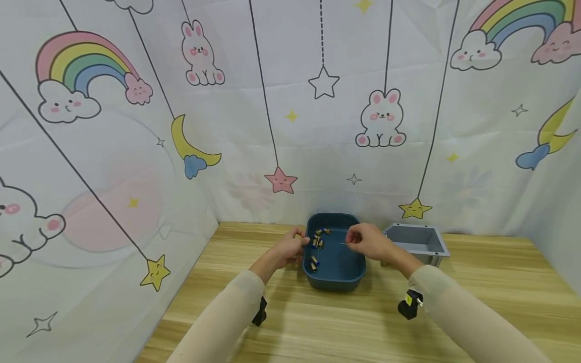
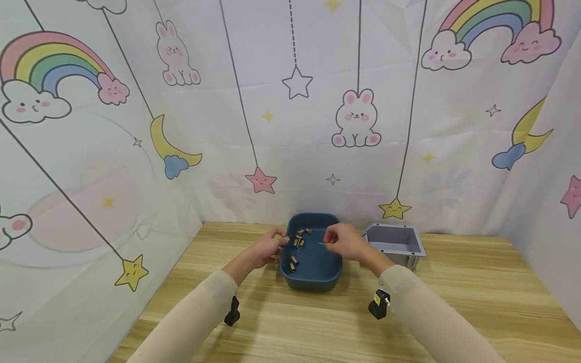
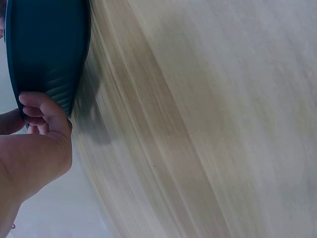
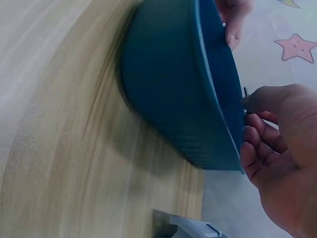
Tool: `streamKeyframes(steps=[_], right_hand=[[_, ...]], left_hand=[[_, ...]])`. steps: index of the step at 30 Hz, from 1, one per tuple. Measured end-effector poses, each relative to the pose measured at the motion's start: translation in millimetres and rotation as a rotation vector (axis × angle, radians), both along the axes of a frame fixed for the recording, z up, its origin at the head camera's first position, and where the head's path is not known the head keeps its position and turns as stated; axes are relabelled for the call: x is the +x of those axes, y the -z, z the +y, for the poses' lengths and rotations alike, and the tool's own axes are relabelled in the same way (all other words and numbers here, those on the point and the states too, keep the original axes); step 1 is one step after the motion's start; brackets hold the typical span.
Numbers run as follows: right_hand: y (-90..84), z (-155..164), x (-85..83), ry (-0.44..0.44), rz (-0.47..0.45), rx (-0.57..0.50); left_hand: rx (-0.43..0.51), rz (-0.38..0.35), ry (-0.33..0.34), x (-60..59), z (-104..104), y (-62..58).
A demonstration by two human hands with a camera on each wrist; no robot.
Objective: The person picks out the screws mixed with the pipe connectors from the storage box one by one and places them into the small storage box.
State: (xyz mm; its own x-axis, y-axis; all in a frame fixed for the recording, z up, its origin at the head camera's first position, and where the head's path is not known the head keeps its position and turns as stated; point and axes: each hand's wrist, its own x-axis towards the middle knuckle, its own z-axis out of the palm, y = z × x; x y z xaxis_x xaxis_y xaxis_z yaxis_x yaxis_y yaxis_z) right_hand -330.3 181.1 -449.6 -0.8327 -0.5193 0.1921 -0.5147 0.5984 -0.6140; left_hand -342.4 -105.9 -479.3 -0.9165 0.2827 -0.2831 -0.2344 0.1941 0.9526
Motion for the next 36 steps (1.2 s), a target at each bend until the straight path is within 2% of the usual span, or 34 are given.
streamKeyframes(steps=[14, 36], right_hand=[[-15.1, 19.0, 1.9, 0.038, -0.002, -0.004], [-21.3, 51.1, -1.1, 0.092, -0.018, -0.035]], left_hand=[[-0.002, 0.007, 0.001, -0.8, 0.7, 0.8], [0.0, 0.009, -0.007, -0.9, 1.2, 1.7]])
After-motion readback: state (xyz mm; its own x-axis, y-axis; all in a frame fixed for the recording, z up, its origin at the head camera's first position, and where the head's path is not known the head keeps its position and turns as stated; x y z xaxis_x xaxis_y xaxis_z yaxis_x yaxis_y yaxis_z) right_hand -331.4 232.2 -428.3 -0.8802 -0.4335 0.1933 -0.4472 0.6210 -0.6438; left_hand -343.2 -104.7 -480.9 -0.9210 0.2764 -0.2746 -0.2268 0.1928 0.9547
